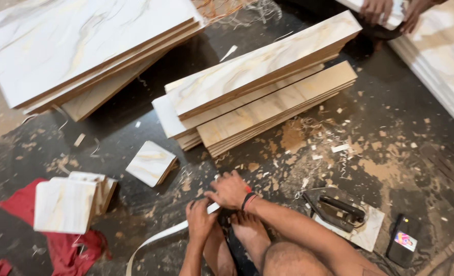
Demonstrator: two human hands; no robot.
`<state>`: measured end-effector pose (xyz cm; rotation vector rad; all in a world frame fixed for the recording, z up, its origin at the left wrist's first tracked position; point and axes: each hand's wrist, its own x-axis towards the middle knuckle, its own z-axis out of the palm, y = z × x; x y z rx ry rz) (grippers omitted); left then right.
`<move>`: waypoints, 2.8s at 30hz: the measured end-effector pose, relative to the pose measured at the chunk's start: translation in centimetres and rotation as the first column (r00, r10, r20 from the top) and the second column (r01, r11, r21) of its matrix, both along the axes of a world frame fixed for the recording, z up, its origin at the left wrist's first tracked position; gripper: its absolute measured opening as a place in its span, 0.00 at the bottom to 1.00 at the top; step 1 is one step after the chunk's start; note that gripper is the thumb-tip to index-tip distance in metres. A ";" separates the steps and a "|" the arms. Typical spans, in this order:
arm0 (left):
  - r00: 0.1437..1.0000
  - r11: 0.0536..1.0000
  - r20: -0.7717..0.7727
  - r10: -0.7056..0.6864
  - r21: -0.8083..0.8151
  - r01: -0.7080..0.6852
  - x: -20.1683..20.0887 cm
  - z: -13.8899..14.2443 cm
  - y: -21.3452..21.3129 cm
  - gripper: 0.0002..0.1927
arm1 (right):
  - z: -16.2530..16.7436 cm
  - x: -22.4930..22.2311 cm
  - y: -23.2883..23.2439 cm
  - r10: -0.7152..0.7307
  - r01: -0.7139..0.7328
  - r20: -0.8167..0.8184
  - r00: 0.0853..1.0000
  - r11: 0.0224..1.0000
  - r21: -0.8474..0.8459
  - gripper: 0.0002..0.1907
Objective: The person sits on the workshop floor and applies white edge banding tape to the edges of small wood panels. They press the tape onto a panel edge with a hand iron, trim the strip, and set finished panels onto a stack beside them, repeating the process on additional panels.
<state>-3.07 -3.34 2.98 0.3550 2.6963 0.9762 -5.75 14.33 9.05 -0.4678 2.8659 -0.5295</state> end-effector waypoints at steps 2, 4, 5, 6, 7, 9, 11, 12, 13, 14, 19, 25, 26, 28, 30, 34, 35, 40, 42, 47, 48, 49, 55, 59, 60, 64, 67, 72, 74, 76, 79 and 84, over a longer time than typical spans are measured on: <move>0.999 0.999 -0.025 -0.030 0.014 0.031 0.4 -0.4 0.0 0.16 | -0.1 0.0 0.3 -0.043 0.043 0.000 0.999 0.999 -0.015 0.24; 0.999 0.999 -0.036 -0.033 -0.001 0.033 0.6 -0.3 0.2 0.16 | -0.3 0.0 0.7 -0.028 0.026 -0.039 0.999 0.998 -0.050 0.23; 0.999 1.000 -0.028 -0.027 0.012 0.028 0.6 0.0 0.3 0.20 | -0.4 -0.1 0.8 -0.012 0.009 -0.043 0.999 0.998 -0.063 0.24; 1.000 1.000 -0.023 -0.010 0.023 0.011 0.5 0.5 0.5 0.23 | -0.5 -0.1 0.9 0.015 -0.019 -0.050 0.999 0.997 -0.078 0.24; 1.000 1.000 0.011 -0.021 -0.016 0.021 0.5 1.2 0.6 0.23 | -0.6 -0.2 0.8 0.028 -0.032 -0.061 0.998 0.997 -0.072 0.23; 0.994 1.000 0.113 -0.008 -0.006 0.009 -0.2 3.6 -0.1 0.27 | -0.8 -0.2 0.4 0.020 -0.028 -0.091 0.996 0.996 -0.085 0.23; 0.972 0.994 0.237 -0.005 0.109 -0.021 -0.2 6.7 -1.0 0.34 | -0.8 -0.2 0.1 -0.052 0.039 -0.126 0.991 0.994 -0.106 0.22; 0.986 0.996 0.169 -0.004 0.094 -0.012 -0.3 8.5 -1.6 0.33 | -0.8 -0.1 0.1 -0.037 0.025 -0.122 0.992 0.994 -0.102 0.22; 0.995 0.997 0.104 -0.009 0.079 0.001 -0.4 10.3 -2.6 0.32 | -0.8 -0.1 0.0 -0.028 0.017 -0.116 0.993 0.995 -0.097 0.22; 0.999 0.998 0.041 -0.022 0.065 0.019 -0.4 12.0 -3.4 0.31 | -0.8 -0.1 0.1 -0.024 0.014 -0.107 0.994 0.996 -0.090 0.22; 0.983 0.981 0.088 0.163 0.096 -0.171 -1.0 16.6 -5.6 0.26 | -1.3 -0.1 0.4 -0.026 0.023 -0.050 0.998 0.997 -0.069 0.23; 0.994 0.993 -0.110 -0.008 0.119 0.021 0.3 13.4 -3.1 0.21 | -2.2 0.1 0.4 -0.051 0.029 -0.158 0.986 0.990 -0.135 0.20; 0.992 0.989 -0.116 -0.051 0.132 0.066 0.6 12.6 -2.4 0.20 | -2.3 0.1 0.4 -0.059 0.029 -0.189 0.980 0.987 -0.157 0.19; 0.966 0.987 -0.229 -0.120 0.081 0.141 0.9 11.0 -1.2 0.22 | -2.6 0.0 0.4 -0.048 0.027 -0.177 0.983 0.993 -0.117 0.19; 0.946 0.985 -0.284 -0.154 0.031 0.170 1.0 9.9 -0.6 0.23 | -2.8 -0.1 0.4 -0.044 0.029 -0.169 0.985 0.995 -0.093 0.18; 0.954 0.986 -0.249 -0.165 -0.056 0.155 0.8 8.6 -0.4 0.22 | -3.0 -0.1 0.4 -0.047 0.038 -0.135 0.990 0.997 -0.069 0.17; 0.958 0.984 -0.228 -0.172 -0.078 0.158 0.8 8.4 -0.4 0.22 | -3.0 -0.1 0.4 -0.049 0.042 -0.119 0.992 0.997 -0.061 0.17; 0.963 0.965 -0.143 -0.229 -0.162 0.206 0.8 7.5 -0.4 0.18 | -2.6 -0.2 0.3 -0.061 0.052 -0.097 0.993 0.995 -0.084 0.18; 0.964 0.959 -0.120 -0.239 -0.188 0.215 0.9 7.1 -0.2 0.15 | -2.4 -0.2 0.2 -0.065 0.057 -0.094 0.993 0.995 -0.085 0.18; 0.946 0.958 -0.184 -0.265 -0.165 0.236 0.6 6.5 -0.3 0.14 | -2.2 -0.1 0.2 -0.063 0.058 -0.076 0.995 0.996 -0.069 0.20; 0.947 0.951 -0.163 -0.278 -0.188 0.247 0.4 6.4 -0.2 0.14 | -2.2 -0.1 0.2 -0.064 0.060 -0.059 0.996 0.996 -0.065 0.20; 0.946 0.943 -0.146 -0.291 -0.211 0.257 0.3 6.4 -0.1 0.14 | -2.2 -0.1 0.1 -0.064 0.061 -0.046 0.997 0.996 -0.061 0.20; 0.956 0.941 -0.112 -0.271 -0.241 0.238 0.2 6.2 0.1 0.15 | -2.6 -0.4 0.2 -0.060 0.060 0.037 0.998 0.998 -0.020 0.22; 0.958 0.943 -0.123 -0.260 -0.245 0.224 0.4 6.5 0.1 0.15 | -2.1 -0.2 0.1 -0.079 0.079 0.001 0.997 0.996 -0.041 0.22; 0.962 0.941 -0.104 -0.254 -0.257 0.221 0.4 6.6 0.1 0.15 | -1.9 -0.2 0.1 -0.063 0.064 0.019 0.998 0.998 -0.020 0.23; 0.963 0.944 -0.120 -0.243 -0.259 0.205 0.4 6.9 0.4 0.15 | -1.0 -0.7 1.1 -0.025 0.021 0.065 0.998 0.998 0.052 0.25; 0.962 0.950 -0.147 -0.231 -0.247 0.191 0.5 6.9 0.6 0.15 | -1.2 -1.3 3.2 -0.048 0.026 0.139 0.989 0.987 0.157 0.28; 0.956 0.957 -0.181 -0.230 -0.221 0.188 0.8 6.6 0.5 0.14 | -3.2 -1.0 6.0 -0.209 0.260 0.358 0.910 0.961 -0.098 0.29; 0.958 0.961 -0.174 -0.226 -0.201 0.190 0.8 6.3 0.5 0.14 | -3.8 -1.0 6.2 -0.242 0.433 0.522 0.818 0.856 -0.283 0.29; 0.967 0.954 -0.118 -0.228 -0.226 0.197 0.5 5.7 0.4 0.14 | -3.9 -1.2 5.9 -0.315 0.456 0.416 0.853 0.838 -0.300 0.28; 0.954 0.969 -0.216 -0.208 -0.180 0.171 0.7 4.0 0.2 0.15 | -3.0 -0.6 4.9 -0.272 0.260 0.116 0.955 0.959 0.111 0.26; 0.958 0.960 -0.184 -0.219 -0.214 0.178 1.2 1.6 -0.6 0.16 | -0.5 2.7 2.8 0.115 -0.142 -0.171 0.979 0.978 -0.156 0.25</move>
